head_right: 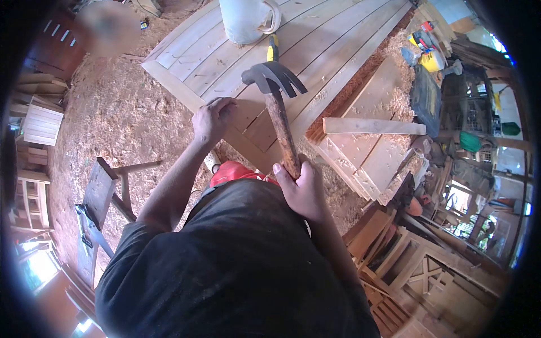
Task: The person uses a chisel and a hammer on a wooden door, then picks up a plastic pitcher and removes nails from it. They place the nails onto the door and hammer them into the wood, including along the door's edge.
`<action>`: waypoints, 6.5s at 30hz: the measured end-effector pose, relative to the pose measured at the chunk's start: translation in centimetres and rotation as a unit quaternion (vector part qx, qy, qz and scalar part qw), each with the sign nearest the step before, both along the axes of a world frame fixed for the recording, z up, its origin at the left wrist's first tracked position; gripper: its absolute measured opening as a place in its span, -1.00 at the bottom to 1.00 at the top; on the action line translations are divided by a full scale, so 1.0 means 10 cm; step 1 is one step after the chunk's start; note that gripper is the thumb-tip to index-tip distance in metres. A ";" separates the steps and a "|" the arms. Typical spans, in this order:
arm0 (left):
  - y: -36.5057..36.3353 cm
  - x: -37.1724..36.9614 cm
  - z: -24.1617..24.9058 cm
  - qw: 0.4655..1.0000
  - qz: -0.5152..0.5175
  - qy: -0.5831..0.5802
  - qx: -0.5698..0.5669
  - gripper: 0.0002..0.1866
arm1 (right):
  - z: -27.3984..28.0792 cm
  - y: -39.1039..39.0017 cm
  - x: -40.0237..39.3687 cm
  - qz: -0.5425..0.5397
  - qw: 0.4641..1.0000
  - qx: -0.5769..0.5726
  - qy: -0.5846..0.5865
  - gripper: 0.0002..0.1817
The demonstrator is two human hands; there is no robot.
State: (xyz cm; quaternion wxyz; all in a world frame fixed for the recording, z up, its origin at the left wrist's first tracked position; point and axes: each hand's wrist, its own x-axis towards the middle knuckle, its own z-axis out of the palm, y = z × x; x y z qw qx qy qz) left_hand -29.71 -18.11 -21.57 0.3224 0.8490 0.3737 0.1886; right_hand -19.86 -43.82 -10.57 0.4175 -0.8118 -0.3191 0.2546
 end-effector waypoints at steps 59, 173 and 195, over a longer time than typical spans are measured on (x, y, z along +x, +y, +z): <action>0.18 -1.08 -0.15 0.690 0.212 -0.339 -0.603 -0.89 | -0.42 0.23 0.13 0.086 0.978 -0.186 -0.033 -0.69; -0.77 0.08 0.18 0.986 -0.028 0.142 -0.087 -0.46 | -0.29 -0.61 0.33 0.028 0.994 -0.039 0.099 -0.83; -0.65 0.28 -0.07 0.999 0.007 0.024 -0.026 -0.82 | -0.83 -0.50 0.65 0.093 0.990 -0.099 -0.041 -0.64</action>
